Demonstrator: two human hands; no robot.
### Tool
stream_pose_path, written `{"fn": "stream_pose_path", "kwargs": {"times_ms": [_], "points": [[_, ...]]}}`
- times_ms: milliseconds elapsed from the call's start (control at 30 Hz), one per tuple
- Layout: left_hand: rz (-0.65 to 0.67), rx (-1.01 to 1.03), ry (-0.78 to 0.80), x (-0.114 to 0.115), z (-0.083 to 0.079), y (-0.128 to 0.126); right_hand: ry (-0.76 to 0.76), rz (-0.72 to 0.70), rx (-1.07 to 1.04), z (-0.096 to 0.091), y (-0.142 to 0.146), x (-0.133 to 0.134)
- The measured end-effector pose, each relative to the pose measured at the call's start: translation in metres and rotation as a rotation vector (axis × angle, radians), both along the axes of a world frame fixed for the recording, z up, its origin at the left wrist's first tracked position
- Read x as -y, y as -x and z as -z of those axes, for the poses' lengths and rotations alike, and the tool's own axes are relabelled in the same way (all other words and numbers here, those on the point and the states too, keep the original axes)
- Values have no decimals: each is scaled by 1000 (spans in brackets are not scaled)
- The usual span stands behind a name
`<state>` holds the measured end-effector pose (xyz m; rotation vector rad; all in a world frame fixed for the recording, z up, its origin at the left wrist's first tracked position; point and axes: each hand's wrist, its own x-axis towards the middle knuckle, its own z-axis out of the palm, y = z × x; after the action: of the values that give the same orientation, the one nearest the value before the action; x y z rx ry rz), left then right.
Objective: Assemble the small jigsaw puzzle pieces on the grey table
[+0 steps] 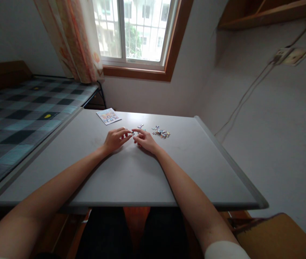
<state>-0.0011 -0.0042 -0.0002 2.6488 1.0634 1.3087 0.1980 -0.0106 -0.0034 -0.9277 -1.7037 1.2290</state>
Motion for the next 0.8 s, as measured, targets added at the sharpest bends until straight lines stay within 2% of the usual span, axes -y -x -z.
{"fn": "stream_pose_path", "kwargs": {"times_ms": [800], "points": [[-76,16,-49,-1,-1,0,-3,4,-6,2,0,-2]]}}
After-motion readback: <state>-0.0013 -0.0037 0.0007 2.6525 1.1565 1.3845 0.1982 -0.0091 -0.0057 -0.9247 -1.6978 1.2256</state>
